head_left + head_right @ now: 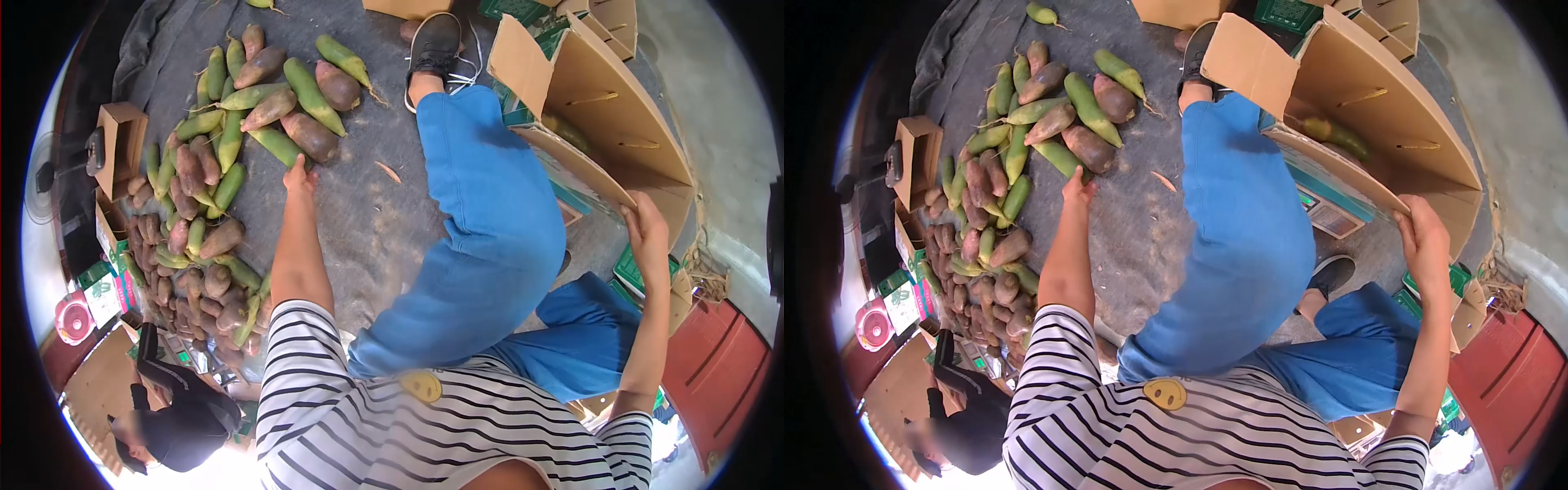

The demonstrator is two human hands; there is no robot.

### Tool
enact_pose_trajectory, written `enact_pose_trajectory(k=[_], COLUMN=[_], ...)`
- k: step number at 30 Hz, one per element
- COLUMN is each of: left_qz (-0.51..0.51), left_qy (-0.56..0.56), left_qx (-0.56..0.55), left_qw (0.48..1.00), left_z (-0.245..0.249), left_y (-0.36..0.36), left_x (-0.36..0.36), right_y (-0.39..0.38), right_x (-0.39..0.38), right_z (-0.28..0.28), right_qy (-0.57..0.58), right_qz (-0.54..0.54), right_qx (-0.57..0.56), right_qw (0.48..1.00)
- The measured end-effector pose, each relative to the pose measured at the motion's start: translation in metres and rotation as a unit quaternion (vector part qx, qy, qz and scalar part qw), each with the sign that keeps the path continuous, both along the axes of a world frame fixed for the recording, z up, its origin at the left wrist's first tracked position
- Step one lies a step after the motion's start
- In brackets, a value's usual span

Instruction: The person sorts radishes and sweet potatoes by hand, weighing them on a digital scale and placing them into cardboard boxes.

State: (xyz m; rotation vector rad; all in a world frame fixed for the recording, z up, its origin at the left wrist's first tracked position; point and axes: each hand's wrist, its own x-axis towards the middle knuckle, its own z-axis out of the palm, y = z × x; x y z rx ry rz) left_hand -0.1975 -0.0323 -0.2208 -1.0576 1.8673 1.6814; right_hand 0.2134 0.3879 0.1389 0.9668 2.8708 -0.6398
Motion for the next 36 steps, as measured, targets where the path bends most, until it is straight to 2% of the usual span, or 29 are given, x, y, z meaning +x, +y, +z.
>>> enact_pose_trajectory(k=[2,5,8,9,11,13,18,24,26,28,30,32,34,36], left_qz=[-0.02,-0.073,-0.161,-0.158,-0.113,-0.119,-0.127,-0.285,-0.352,-0.377,-0.468,-0.529,-0.574,-0.681], left_qy=[0.028,0.075,0.007,-0.026,-0.105,-0.159,-0.143,0.11,0.195,0.274,0.291,0.3,0.236,0.198], left_qx=[-0.03,0.054,0.111,0.179,0.2,0.228,0.402,0.325,0.296,0.275,0.312,0.282,0.271,0.21], left_qw=[0.999,0.993,0.981,0.971,0.968,0.953,0.895,0.895,0.866,0.841,0.774,0.742,0.736,0.673], left_z=[0.007,0.021,0.052,0.047,0.067,0.091,0.175,0.292,0.334,0.373,0.401,0.431,0.449,0.454], left_y=[-0.001,-0.013,-0.024,-0.034,-0.035,-0.039,-0.019,0.032,0.052,0.077,0.094,0.133,0.175,0.219], left_x=[0.0,0.035,0.099,0.117,0.146,0.158,0.171,0.198,0.198,0.2,0.19,0.194,0.194,0.183], right_y=[-0.002,-0.002,0.002,0.003,0.008,0.01,0.011,0.015,0.019,0.024,0.028,0.032,0.034,0.032], right_x=[-0.003,-0.002,0.002,0.004,0.009,0.014,0.021,0.025,0.027,0.026,0.024,0.021,0.019,0.02], right_z=[0.003,0.004,0.0,0.0,-0.005,-0.006,-0.011,-0.017,-0.02,-0.021,-0.021,-0.019,-0.017,-0.017], right_qy=[0.003,0.004,0.035,0.027,0.014,0.015,0.046,0.06,0.088,0.103,0.109,0.089,0.081,0.081], right_qz=[0.003,0.01,0.034,0.036,0.039,0.04,0.047,0.078,0.109,0.131,0.144,0.154,0.161,0.166], right_qx=[-0.001,0.006,0.057,0.056,0.058,0.06,0.061,0.07,0.076,0.078,0.074,0.066,0.058,0.047], right_qw=[1.0,1.0,0.997,0.997,0.997,0.997,0.996,0.993,0.987,0.983,0.981,0.982,0.982,0.982])
